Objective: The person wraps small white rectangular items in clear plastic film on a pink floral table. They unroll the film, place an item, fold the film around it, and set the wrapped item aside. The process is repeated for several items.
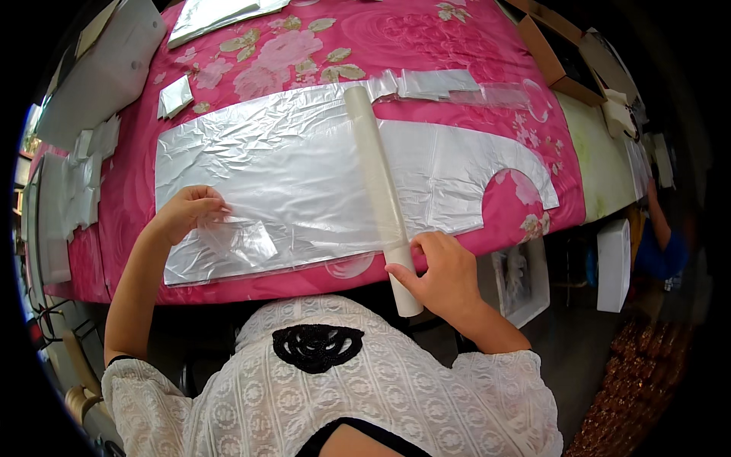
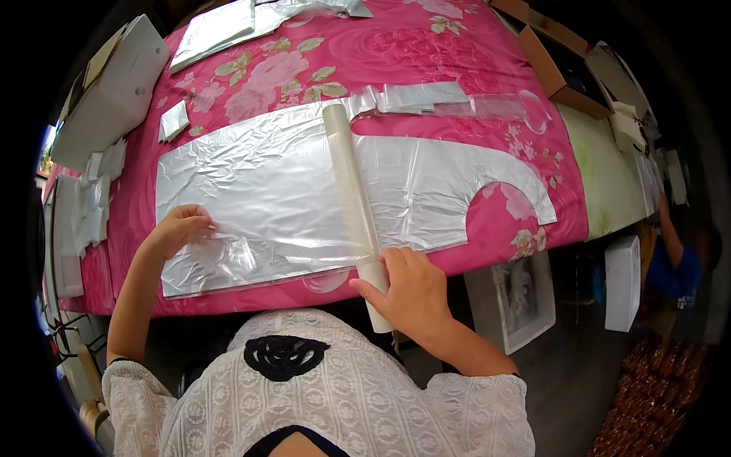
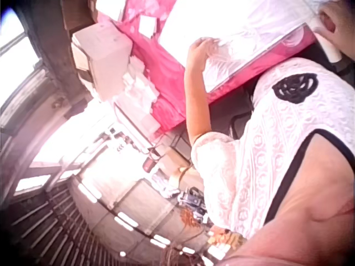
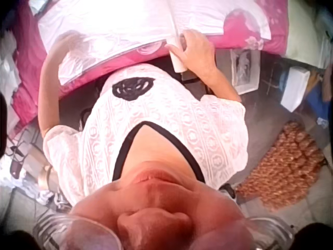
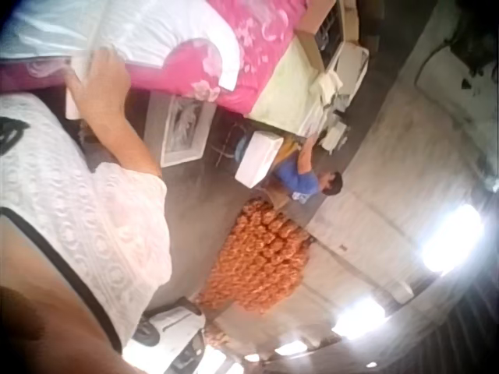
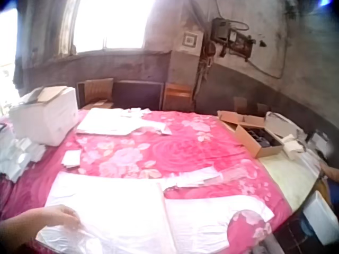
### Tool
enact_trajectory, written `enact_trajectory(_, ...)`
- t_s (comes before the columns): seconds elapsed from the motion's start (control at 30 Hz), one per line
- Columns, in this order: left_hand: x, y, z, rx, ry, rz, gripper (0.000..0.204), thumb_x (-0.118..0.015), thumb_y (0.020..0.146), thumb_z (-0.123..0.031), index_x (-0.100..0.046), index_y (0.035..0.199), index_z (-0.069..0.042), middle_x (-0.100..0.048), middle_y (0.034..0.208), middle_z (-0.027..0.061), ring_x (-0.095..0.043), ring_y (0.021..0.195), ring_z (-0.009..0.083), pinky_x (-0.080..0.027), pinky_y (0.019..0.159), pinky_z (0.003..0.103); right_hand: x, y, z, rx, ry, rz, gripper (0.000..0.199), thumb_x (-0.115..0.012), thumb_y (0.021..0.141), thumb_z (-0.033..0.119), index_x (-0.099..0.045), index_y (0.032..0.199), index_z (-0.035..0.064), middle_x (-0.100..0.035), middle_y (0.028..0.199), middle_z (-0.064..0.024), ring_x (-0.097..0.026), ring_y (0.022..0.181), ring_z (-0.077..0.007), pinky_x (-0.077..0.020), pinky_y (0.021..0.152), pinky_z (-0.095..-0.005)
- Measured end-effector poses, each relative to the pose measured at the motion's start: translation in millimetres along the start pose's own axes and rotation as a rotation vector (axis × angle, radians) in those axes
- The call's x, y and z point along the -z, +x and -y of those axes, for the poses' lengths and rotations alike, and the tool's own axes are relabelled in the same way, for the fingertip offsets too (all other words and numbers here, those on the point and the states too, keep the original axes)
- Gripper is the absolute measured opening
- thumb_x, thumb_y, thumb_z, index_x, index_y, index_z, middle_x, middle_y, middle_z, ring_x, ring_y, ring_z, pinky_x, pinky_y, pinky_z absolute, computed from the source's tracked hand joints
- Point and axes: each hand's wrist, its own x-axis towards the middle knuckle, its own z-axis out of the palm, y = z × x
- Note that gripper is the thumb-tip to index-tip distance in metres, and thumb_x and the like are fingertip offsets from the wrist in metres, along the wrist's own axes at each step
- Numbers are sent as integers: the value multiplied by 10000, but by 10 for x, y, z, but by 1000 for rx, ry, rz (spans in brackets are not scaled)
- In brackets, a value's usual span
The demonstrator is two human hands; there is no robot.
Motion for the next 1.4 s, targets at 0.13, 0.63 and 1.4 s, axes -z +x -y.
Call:
enact_trajectory(0.13,211,20,-128,9,284,-83,178,-619,822,-101,-581,971,-11,-654,910,95,-636,830,172,-513,732,307,-138,-101,-105,-261,143,331,485,-671,729,481,-596,792,7,-619,682,-139,-607,612,-286,-470,574,-382)
enact_trajectory(0.63,-2119,669,31,-1003,1002,-389,580,-487,826,-163,-316,1308,111,-313,1384,259,-280,1311,371,-208,1092,439,-253,-84,-180,-305,293,462,490,-641,760,459,-633,750,-30,-617,649,-157,-608,594,-300,-473,573,-369)
enact_trajectory(1.4,-2147,741,104,-915,1229,-408,651,-390,817,-190,-208,1353,134,-185,1436,289,-154,1359,394,-113,1115,448,-61,2793,-1143,-334,2103,-412,331,-517,871,301,-555,1012,4,-620,983,-120,-574,948,-276,-418,899,-445)
